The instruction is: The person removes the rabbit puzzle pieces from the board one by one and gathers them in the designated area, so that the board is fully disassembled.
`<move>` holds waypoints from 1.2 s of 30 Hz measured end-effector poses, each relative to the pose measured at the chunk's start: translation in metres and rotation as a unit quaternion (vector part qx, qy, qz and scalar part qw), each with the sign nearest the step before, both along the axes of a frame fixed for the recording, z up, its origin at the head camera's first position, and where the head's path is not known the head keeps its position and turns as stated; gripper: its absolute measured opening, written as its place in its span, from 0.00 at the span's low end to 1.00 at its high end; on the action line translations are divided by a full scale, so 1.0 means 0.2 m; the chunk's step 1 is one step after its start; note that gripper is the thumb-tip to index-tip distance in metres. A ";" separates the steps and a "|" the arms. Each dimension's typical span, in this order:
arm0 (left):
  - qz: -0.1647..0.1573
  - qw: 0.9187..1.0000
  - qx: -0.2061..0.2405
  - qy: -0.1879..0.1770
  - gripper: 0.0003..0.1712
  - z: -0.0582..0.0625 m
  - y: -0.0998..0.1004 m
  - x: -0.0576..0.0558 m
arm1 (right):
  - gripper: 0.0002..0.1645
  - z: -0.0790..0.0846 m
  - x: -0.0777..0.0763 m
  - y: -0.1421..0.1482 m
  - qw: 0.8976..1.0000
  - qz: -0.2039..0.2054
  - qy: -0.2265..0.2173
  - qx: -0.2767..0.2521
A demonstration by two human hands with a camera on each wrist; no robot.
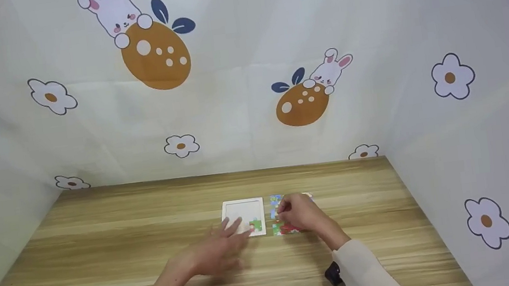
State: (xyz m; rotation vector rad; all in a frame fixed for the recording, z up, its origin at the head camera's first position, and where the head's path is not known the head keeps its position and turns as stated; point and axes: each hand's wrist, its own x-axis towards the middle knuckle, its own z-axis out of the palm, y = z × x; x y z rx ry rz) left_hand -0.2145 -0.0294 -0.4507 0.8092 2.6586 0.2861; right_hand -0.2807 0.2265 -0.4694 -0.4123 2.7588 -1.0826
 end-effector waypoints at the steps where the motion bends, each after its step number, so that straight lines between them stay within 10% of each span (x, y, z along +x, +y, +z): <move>1: -0.005 1.000 -0.004 0.010 0.39 0.00 -0.03 -0.01 | 0.03 0.00 0.00 -0.02 1.000 0.010 -0.002 -0.005; 9: -0.084 0.993 0.007 0.087 0.39 -0.14 -0.24 -0.10 | 0.02 -0.03 -0.05 -0.11 0.999 0.047 -0.013 -0.024; 18: -0.115 0.989 -0.010 0.094 0.42 -0.24 -0.35 -0.17 | 0.05 -0.07 -0.08 -0.19 0.998 0.052 -0.033 0.005; 36: -0.114 0.988 -0.003 0.103 0.43 -0.24 -0.39 -0.17 | 0.14 -0.07 -0.10 -0.26 0.995 0.088 -0.012 0.040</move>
